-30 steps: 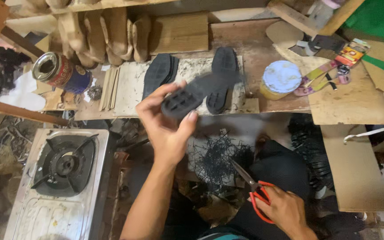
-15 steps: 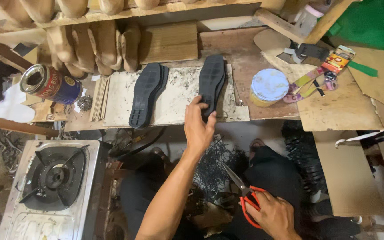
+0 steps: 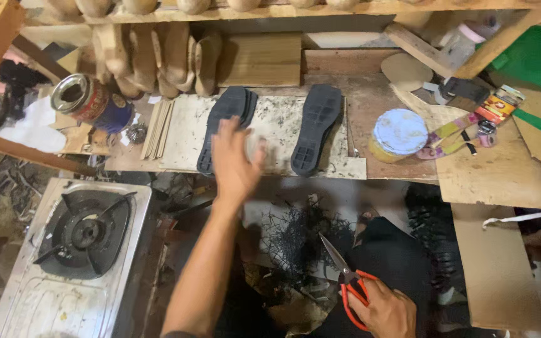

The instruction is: The person sits at a cluttered workbench and uses red-handled scissors to trim excess rubber from the edges of shoe soles, working one sole at a time. They rotate each sole to trim different sections, place finished soles on the bench with a stack of others, and let trimmed rubber scraps fall to the floor.

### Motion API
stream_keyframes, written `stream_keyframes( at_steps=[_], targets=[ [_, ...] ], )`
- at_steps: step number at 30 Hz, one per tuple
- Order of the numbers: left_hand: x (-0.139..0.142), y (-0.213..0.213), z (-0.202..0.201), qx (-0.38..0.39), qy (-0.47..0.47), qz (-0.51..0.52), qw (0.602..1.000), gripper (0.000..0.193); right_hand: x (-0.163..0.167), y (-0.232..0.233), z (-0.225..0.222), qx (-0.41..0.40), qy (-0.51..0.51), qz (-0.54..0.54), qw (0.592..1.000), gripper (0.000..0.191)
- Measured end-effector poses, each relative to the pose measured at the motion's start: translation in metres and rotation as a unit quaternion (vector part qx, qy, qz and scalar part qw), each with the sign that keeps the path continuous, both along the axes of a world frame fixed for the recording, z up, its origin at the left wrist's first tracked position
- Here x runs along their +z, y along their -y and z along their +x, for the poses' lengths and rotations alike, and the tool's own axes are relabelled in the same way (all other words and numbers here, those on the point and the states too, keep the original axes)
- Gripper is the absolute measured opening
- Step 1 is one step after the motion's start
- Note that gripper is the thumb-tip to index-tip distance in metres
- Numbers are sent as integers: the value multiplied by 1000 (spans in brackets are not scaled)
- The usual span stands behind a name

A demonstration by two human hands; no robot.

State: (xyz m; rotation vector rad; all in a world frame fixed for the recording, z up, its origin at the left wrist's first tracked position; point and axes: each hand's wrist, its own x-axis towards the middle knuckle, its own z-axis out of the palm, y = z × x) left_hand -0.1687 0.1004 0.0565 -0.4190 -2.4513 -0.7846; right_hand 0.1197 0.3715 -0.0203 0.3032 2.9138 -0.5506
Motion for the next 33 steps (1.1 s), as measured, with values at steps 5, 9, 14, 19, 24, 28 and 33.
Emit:
stream_keyframes(
  at_steps=[5, 9, 14, 19, 24, 28, 33],
  targets=[
    [1, 67, -24, 131, 151, -159, 967, 52, -9, 6, 6, 10, -90, 29, 996, 52],
    [8, 87, -20, 131, 185, -123, 966, 46, -13, 7, 8, 25, -71, 40, 996, 54],
    [25, 94, 23, -21, 348, 506, 789, 57, -7, 13, 7, 14, -43, 54, 997, 55],
    [-8, 70, 114, -321, 476, 573, 585, 58, 3, 21, 2, -8, -36, 0, 999, 48],
    [-42, 44, 158, -285, 459, 624, 565, 46, 10, 34, 5, -119, 140, -173, 968, 45],
    [-47, 43, 173, -222, 405, 701, 544, 49, 21, 50, 10, -156, 176, -303, 924, 44],
    [-47, 51, 182, -218, 375, 714, 549, 50, 55, 66, 12, -87, 195, -322, 922, 37]
  ],
)
